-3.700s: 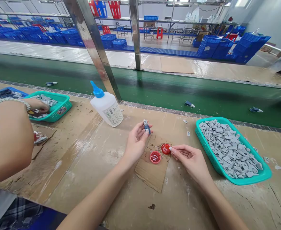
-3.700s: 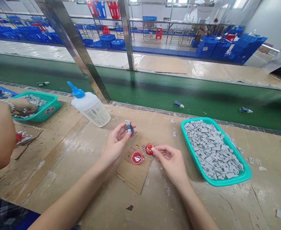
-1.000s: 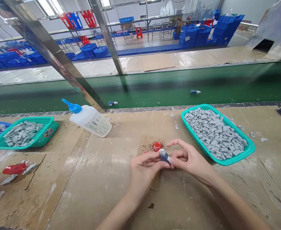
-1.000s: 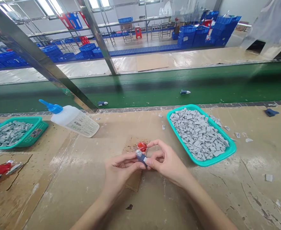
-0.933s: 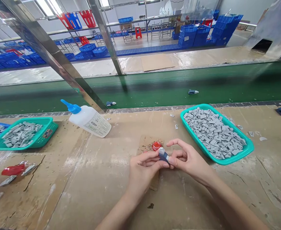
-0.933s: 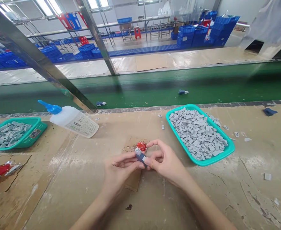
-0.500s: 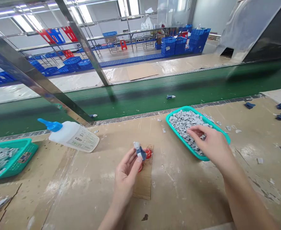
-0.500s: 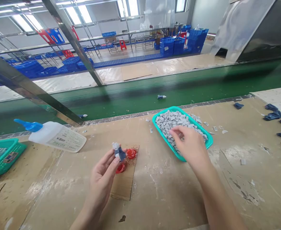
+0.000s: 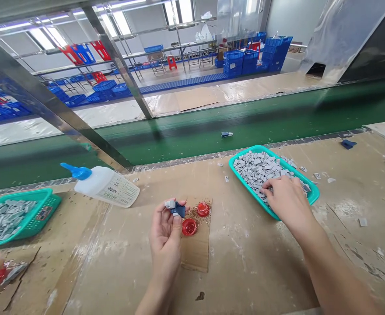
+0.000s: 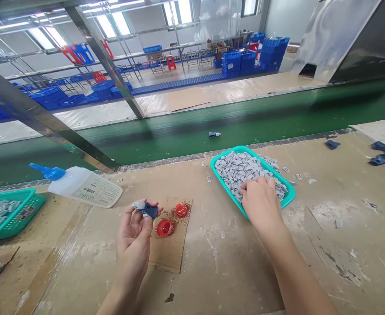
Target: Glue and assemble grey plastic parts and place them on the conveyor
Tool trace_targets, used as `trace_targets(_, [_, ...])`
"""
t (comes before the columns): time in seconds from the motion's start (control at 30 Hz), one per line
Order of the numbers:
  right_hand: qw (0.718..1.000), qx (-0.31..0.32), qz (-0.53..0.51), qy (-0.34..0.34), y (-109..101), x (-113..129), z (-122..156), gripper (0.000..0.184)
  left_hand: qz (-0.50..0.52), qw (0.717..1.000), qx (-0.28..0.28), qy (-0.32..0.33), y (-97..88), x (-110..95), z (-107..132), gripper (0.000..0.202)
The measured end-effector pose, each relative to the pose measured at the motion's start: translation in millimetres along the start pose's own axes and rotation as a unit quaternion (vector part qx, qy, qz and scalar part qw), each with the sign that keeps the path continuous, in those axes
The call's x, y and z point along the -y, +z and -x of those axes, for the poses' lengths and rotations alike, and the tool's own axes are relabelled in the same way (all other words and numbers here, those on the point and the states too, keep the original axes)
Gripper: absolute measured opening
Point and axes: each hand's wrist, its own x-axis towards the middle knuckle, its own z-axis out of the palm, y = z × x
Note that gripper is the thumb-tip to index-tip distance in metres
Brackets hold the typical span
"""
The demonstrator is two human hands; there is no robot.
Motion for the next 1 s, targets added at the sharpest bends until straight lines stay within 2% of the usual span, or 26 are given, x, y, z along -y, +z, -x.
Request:
trace_targets(0.17, [0.998, -0.031, -0.038, -0.033, -2.7, 9.9, 3.0, 0.017, 0.012, 1.0, -0.013, 0.004, -2.0, -3.1, 1.4, 0.031])
trace_targets(0.27, [0.995, -0.044, -0.092, 0.0, -8.3, 16.0, 2.9, 0.018, 0.021, 0.999, -0.029, 0.002, -5.7, -2.6, 0.0, 0.033])
trace_targets(0.37, [0.984, -0.018, -0.171, 0.05, -9.5, 20.2, 1.4, 0.018, 0.02, 0.999, -0.039, -0.003, -9.2, -2.9, -1.3, 0.034])
trace_targets(0.47, [0.971, -0.01, -0.23, 0.07, -6.2, 21.1, -0.5, 0.025, 0.02, 0.999, -0.045, -0.007, -10.7, -4.9, -1.7, 0.036])
trace_targets(0.57, [0.972, -0.017, -0.23, 0.036, -4.4, 19.4, -1.3, 0.045, 0.017, 0.999, -0.046, -0.016, -11.1, -7.0, -1.3, 0.036])
trace_targets(0.7, [0.97, -0.008, -0.239, -0.045, -8.9, 20.1, 1.2, 0.042, 0.01, 0.999, -0.044, -0.016, -12.7, -6.7, -0.4, 0.034])
trace_targets(0.77, [0.95, -0.002, -0.309, -0.035, -12.0, 24.7, 4.2, 0.037, -0.002, 0.999, -0.037, -0.013, -14.6, -6.7, -3.0, 0.035])
trace_targets(0.87, [0.899, 0.018, -0.436, 0.034, -13.1, 37.7, 10.9, 0.029, -0.053, 0.998, 0.016, -0.004, -18.0, -9.7, -20.1, 0.036])
trace_targets(0.93, [0.866, 0.062, -0.493, 0.061, -9.9, 49.0, 16.4, 0.028, -0.124, 0.989, 0.071, 0.04, -19.2, -12.5, -45.0, 0.035])
trace_targets(1.0, [0.84, 0.123, -0.526, 0.057, -4.1, 61.1, 22.0, 0.028, -0.234, 0.958, 0.117, 0.121, -17.8, -12.9, -80.9, 0.034])
